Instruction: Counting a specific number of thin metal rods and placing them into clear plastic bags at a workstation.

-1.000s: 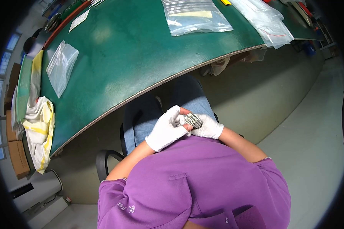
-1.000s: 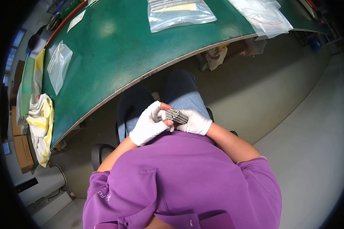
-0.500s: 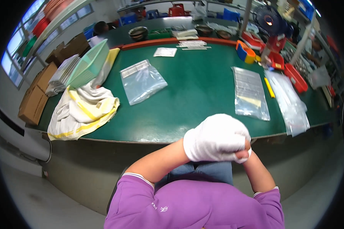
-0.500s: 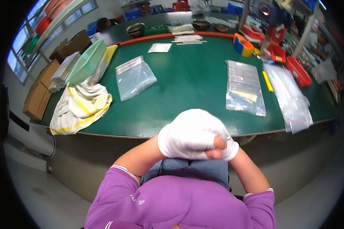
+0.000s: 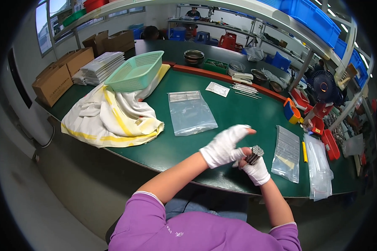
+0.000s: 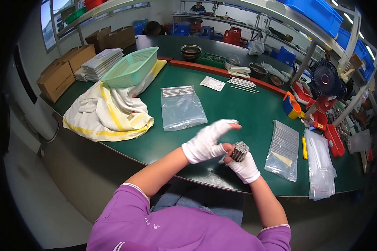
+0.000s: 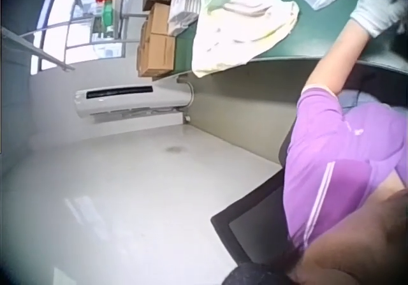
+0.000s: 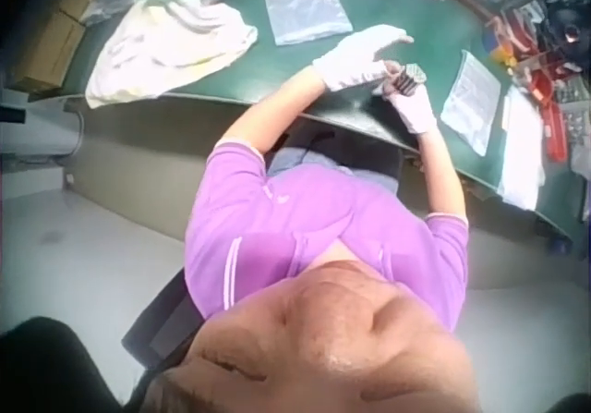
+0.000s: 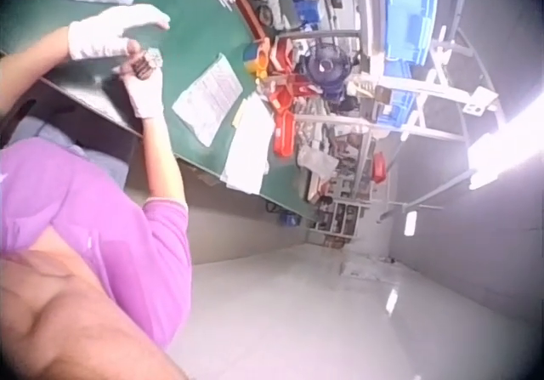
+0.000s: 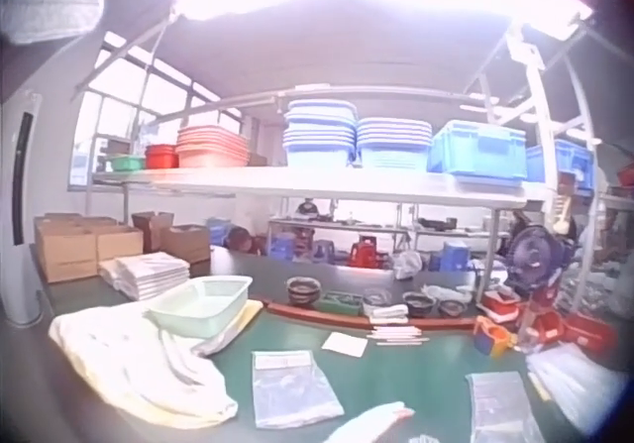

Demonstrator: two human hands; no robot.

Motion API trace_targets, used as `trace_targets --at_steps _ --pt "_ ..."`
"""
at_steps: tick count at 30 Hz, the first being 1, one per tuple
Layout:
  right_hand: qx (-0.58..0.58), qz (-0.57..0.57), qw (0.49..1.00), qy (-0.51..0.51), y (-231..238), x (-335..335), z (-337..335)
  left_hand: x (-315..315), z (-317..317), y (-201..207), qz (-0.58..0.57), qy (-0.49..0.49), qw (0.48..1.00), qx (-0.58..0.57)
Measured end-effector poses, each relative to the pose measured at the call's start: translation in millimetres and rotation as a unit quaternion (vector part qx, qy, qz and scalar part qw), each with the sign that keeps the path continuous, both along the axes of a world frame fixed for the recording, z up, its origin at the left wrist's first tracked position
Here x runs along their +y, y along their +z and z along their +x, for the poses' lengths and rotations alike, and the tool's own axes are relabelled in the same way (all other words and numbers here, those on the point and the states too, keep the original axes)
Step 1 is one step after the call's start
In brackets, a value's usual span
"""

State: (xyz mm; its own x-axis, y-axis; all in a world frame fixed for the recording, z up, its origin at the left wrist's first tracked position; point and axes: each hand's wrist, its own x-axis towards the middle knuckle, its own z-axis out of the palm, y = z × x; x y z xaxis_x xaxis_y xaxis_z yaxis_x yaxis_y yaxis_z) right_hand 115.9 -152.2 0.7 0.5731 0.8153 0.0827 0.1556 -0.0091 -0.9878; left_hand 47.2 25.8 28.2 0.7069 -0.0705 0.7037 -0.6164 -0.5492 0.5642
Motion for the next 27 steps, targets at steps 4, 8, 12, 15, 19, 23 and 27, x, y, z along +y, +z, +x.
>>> trace_targets --at_steps 4,8,12,15,19,23,27 --pt "0.064 0.108 0.991 0.040 -11 -4 8 59 -36 -15 0.189 0.411 0.883 0.127" --pt "0.074 0.054 0.995 0.037 -1 0 11 92 -55 -27 0.191 0.483 0.803 0.290" --pt "0.076 -0.013 0.997 0.018 7 10 8 97 -52 -33 0.186 0.512 0.796 0.264" --pt "0.079 -0.055 0.995 -0.003 12 20 5 97 -50 -46 0.157 0.501 0.826 0.205" --pt "0.108 -0.155 0.982 0.007 30 42 -2 106 -44 -56 0.071 0.457 0.863 0.201" --pt "0.226 -0.170 0.951 0.123 35 78 -20 116 -39 -65 0.000 0.448 0.886 0.118" --pt "0.328 -0.155 0.919 0.157 22 122 -33 117 -35 -72 -0.029 0.429 0.898 0.095"
